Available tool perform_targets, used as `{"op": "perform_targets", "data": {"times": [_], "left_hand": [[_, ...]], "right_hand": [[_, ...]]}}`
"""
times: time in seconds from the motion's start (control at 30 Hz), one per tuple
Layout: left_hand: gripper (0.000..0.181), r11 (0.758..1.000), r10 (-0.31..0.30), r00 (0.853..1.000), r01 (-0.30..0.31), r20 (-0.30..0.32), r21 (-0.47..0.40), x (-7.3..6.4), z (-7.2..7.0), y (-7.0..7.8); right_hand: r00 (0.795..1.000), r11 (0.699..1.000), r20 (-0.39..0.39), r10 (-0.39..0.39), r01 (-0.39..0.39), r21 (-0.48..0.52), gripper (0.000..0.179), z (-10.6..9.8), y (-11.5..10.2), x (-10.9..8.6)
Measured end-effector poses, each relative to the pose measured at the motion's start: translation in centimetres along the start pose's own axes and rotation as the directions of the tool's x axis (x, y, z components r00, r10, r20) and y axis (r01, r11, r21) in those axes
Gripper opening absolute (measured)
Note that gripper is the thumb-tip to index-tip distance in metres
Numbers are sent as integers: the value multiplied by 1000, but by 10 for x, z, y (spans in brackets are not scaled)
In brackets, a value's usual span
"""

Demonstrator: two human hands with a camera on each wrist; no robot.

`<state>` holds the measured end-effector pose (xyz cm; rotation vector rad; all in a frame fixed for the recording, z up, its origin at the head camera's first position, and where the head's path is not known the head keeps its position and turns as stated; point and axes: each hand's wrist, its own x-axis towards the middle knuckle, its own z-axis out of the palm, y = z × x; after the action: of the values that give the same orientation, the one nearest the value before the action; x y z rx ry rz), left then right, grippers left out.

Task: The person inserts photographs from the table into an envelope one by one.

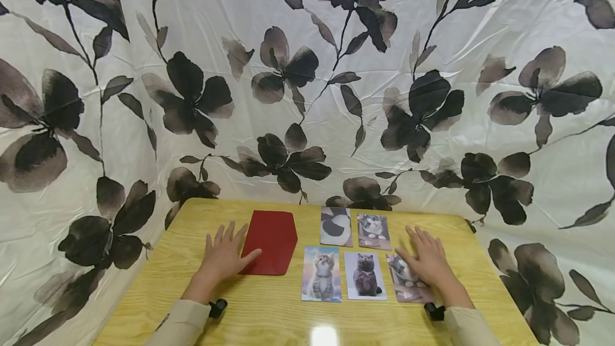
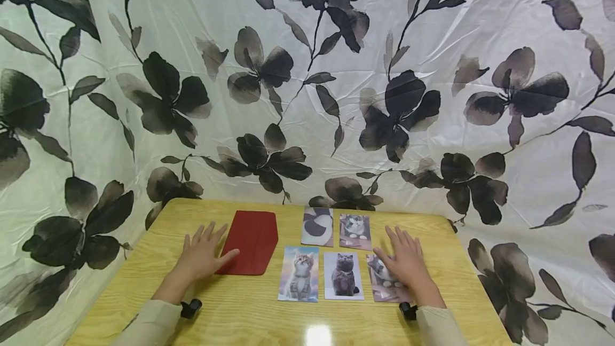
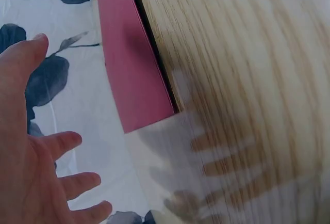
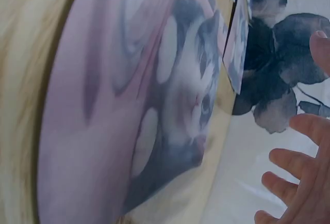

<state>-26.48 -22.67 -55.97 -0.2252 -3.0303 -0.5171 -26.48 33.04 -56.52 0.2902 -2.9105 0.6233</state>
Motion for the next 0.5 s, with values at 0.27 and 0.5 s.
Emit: {"op": "perform_targets", "data": {"times": [0.27,0.5], "left_hand": [[98,1000,-16,1000,16,10,-6,4,4,7],[100,999,-49,998,49,50,-6,10,8,22]], "right_hand": [[1000,1000,-16,-22,22,18,81,7,-8,7],[999,999,-21,-35,35,17,77,14,-13,17]]}}
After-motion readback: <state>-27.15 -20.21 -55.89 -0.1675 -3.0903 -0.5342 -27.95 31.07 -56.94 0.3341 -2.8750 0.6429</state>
